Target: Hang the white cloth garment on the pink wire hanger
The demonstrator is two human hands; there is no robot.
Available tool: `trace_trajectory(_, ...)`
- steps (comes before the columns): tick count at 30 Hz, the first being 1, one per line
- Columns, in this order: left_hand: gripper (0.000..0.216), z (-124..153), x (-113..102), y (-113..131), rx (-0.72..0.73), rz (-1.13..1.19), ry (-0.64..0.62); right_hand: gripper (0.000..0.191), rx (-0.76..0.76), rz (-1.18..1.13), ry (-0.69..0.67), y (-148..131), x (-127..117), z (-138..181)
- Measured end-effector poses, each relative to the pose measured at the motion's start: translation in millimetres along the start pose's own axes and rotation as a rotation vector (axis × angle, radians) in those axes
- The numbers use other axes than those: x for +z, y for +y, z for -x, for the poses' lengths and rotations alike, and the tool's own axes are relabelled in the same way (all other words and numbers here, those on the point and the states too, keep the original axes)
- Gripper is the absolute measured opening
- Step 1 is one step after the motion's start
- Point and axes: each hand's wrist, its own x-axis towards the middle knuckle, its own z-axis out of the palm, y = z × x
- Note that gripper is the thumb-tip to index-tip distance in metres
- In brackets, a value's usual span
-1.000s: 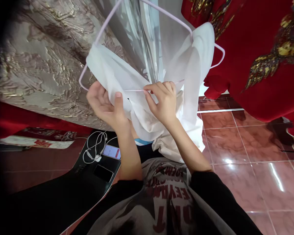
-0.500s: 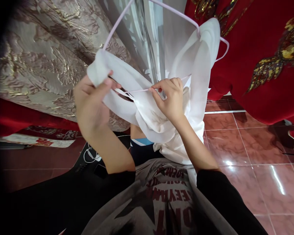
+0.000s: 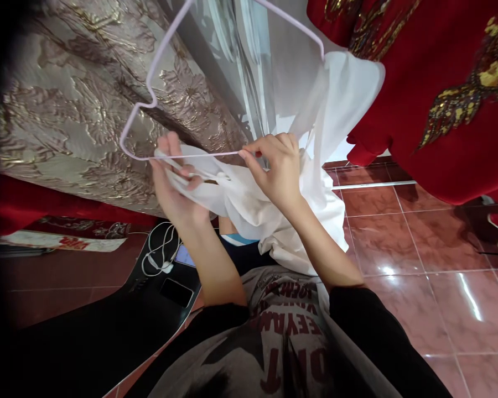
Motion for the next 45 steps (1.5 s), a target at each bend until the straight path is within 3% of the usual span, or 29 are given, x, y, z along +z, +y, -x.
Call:
trace_trajectory(4, 0.035, 12.1, 25.1, -16.1, 0.032, 0.096, -0.100, 0.042, -0.021, -0.035, 0.029, -4.6, 0.1, 1.4)
trace_trajectory(8, 0.028, 13.1, 31.7, -21.1, 0.077, 0.148, -0.152, 0.031, -0.143, -0.080, 0.047, -5.4, -19.1, -1.0)
trace_trajectory(9, 0.029, 13.3, 31.5, -21.5, 0.068, 0.134, -0.165, 0.028, -0.175, -0.102, 0.148, -3.7, -27.8, -2.5)
trace_trajectory(12, 0.029, 15.6, 32.5, -21.9, 0.050, 0.105, -0.189, 0.025, -0.143, -0.145, 0.629, 12.7, -57.6, -9.9)
trace_trajectory(13, 0.029, 16.6, 33.7, -22.0, 0.041, 0.102, -0.180, 0.031, -0.096, -0.164, 0.730, 22.7, -66.6, -13.1)
trace_trajectory(14, 0.030, 17.5, 35.2, -22.1, 0.026, 0.098, -0.161, 0.041, -0.038, -0.192, 0.746, 34.5, -73.6, -16.4)
trace_trajectory(15, 0.032, 18.0, 36.7, -22.5, 0.007, 0.089, -0.139, 0.053, 0.016, -0.242, 0.693, 47.4, -78.1, -19.3)
trace_trajectory(18, 0.034, 17.6, 38.1, -25.0, -0.024, 0.063, -0.110, 0.079, 0.105, -0.413, 0.355, 82.0, -73.5, -22.2)
trace_trajectory(21, 0.030, 15.3, 34.2, -29.2, 0.013, 0.083, -0.173, 0.084, 0.119, -0.404, 0.207, 93.7, -50.8, -14.7)
trace_trajectory(25, 0.030, 13.4, 29.2, -28.5, 0.028, 0.088, -0.217, 0.072, 0.126, -0.253, 0.262, 84.9, -31.2, -7.9)
trace_trajectory(30, 0.033, 15.8, 32.6, -21.6, -0.012, 0.055, -0.188, 0.065, 0.158, -0.176, 0.554, 97.9, -38.2, -21.5)
trace_trajectory(34, 0.033, 16.4, 35.8, -21.8, -0.042, 0.049, -0.131, 0.069, 0.160, -0.291, 0.438, 125.7, -35.2, -33.1)
trace_trajectory(38, 0.034, 14.8, 35.2, -20.9, -0.065, 0.034, -0.128, 0.086, 0.211, -0.354, 0.380, 145.5, -26.4, -38.3)
trace_trajectory(42, 0.034, 14.6, 34.3, -18.7, -0.056, 0.045, -0.108, 0.066, 0.274, -0.428, 0.241, 151.0, -24.5, -35.8)
trace_trajectory(45, 0.033, 15.4, 33.8, -17.5, -0.059, 0.057, -0.132, 0.061, 0.287, -0.345, 0.392, 154.2, -27.1, -30.7)
